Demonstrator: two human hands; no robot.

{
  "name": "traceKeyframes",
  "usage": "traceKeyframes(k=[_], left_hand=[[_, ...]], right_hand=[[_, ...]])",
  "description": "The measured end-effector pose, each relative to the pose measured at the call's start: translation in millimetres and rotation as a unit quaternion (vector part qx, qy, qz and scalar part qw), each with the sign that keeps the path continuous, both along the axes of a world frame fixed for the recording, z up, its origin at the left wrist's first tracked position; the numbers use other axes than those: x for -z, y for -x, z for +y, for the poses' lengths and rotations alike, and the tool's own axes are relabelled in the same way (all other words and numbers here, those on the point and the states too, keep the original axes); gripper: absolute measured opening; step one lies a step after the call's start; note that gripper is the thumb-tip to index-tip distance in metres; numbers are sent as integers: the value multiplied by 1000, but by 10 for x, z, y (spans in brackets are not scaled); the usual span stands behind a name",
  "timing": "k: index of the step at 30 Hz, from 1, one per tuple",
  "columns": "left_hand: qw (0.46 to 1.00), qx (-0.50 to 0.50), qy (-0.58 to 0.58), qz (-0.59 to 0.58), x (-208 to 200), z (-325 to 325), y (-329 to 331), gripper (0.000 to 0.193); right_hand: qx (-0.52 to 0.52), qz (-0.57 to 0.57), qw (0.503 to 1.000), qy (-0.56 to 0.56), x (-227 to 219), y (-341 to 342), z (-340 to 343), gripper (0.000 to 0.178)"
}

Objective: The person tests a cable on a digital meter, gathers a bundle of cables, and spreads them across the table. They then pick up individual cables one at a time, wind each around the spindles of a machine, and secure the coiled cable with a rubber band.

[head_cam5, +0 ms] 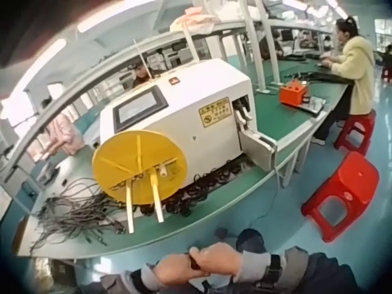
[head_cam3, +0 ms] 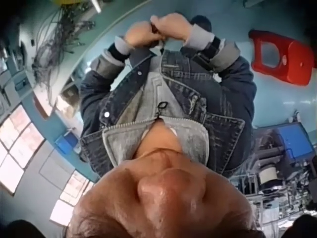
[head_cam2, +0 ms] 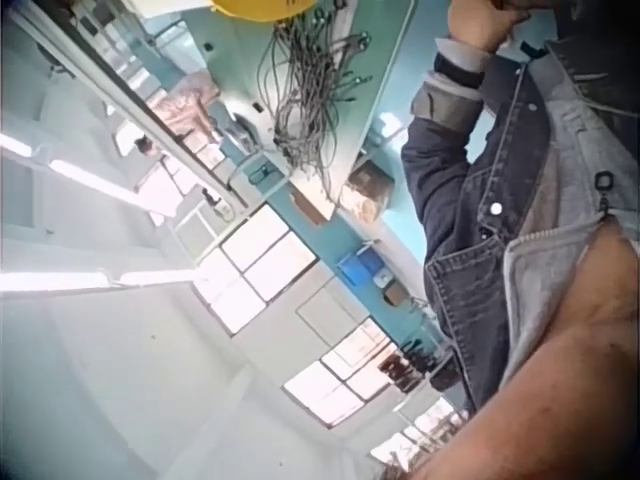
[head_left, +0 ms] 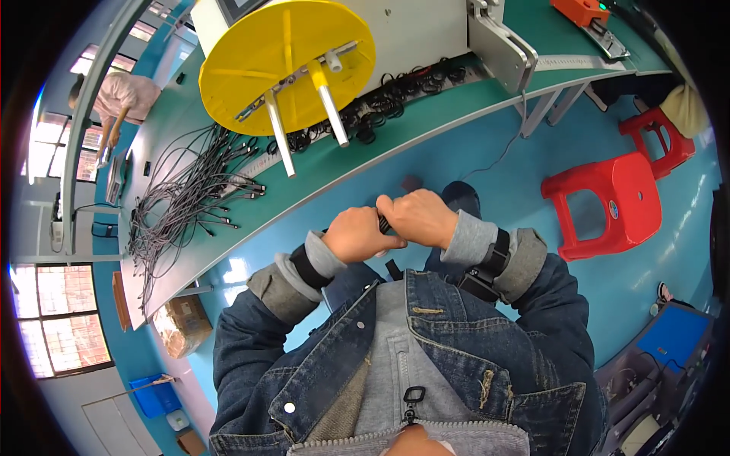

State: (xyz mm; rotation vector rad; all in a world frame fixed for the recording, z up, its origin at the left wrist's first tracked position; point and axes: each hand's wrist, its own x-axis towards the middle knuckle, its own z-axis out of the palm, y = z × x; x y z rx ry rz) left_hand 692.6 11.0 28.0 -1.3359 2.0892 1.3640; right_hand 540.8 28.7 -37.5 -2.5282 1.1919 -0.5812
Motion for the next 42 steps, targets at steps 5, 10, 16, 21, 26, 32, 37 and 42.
traceKeyframes(k=[5,10,16,21,26,32,37,42], left_hand=[[983,-15,179,48,132,108,-8,27],[935,-161,-199,246,260,-50,-170,24],[955,-155,-145,206,259,21,-112,20],[911,-210,-245,257,324,51,-238,20],[803,-294,-354,379,223,-40,-425,20],[654,-346,-431,516,334,-179,-488,25],[632,-364,-423,537,351,-234,-521,31],[629,-378,-407,545,341,-220,-490,32]], right_hand=[[22,-112,993,15,62,16,-26,19],[9,-237,971,-30,-24,-5,9,19],[32,-242,968,-66,105,-28,7,22],[17,-164,979,-117,8,-74,-3,26],[-60,-247,934,-252,-371,123,-366,22],[128,-94,975,153,-216,52,-920,12],[139,-163,972,97,-211,13,-1069,8],[137,-284,948,34,-226,107,-1017,7]])
